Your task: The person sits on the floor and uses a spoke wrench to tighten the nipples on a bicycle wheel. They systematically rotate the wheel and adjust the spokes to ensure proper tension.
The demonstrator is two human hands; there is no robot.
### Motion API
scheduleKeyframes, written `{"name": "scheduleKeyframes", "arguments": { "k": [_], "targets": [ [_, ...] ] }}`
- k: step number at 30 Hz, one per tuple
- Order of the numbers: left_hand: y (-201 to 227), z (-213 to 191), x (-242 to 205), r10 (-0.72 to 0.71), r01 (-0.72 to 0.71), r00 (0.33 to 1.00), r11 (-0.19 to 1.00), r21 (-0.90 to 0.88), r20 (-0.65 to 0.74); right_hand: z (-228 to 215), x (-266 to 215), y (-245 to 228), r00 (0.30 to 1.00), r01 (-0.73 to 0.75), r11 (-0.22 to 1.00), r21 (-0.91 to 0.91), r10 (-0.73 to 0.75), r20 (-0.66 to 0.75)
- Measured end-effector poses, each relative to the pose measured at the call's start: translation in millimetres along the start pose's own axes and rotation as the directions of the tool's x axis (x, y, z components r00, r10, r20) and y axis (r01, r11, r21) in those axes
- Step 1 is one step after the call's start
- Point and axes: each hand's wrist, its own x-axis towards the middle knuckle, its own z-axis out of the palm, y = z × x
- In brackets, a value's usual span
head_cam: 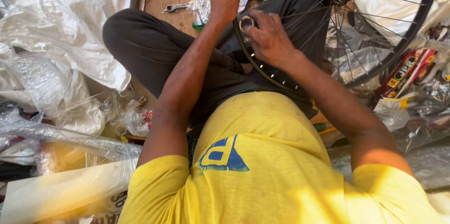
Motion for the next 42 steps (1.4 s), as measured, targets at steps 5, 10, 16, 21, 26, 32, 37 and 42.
{"name": "scheduleKeyframes", "arguments": {
  "k": [5, 10, 16, 21, 26, 32, 37, 42],
  "targets": [
    [-4, 3, 4, 0.030, -0.029, 0.999, 0.999, 0.036, -0.026, 28, -8, 21, 0.956, -0.280, 0.952, -0.120, 0.288, 0.056],
    [-17, 1, -8, 0.010, -0.009, 1.000, 0.998, -0.060, 0.008, 34, 10, 34, 0.836, -0.302, 0.933, -0.198, 0.359, 0.415],
    [-10, 2, -2, -0.065, 0.066, 0.998, 0.993, 0.094, -0.014, -6, 32, 42, 0.671, -0.585, 0.801, 0.128, 0.390, 0.630],
    [6, -2, -7, -0.179, 0.184, 0.983, 0.971, 0.150, -0.045, 8, 2, -21, 0.981, -0.193, 0.977, -0.087, 0.192, -0.026],
    [5, 5, -6, -0.154, 0.158, 0.987, 0.983, 0.093, -0.044, 5, 0, 13, 0.965, -0.188, 0.982, -0.005, 0.185, 0.187],
    [5, 2, -8, -0.135, 0.136, 0.990, 0.991, 0.012, -0.041, 38, 10, 18, 0.828, -0.359, 0.904, -0.232, 0.423, 0.368],
    [10, 3, -6, -0.138, 0.139, 0.990, 0.987, 0.078, -0.017, -2, 32, 60, 0.734, -0.533, 0.781, 0.325, 0.235, 0.638],
    [14, 0, -6, -0.143, 0.143, 0.989, 0.990, 0.008, -0.029, 21, 15, 19, 0.860, -0.392, 0.920, -0.013, 0.372, 0.351]
  ]
}}
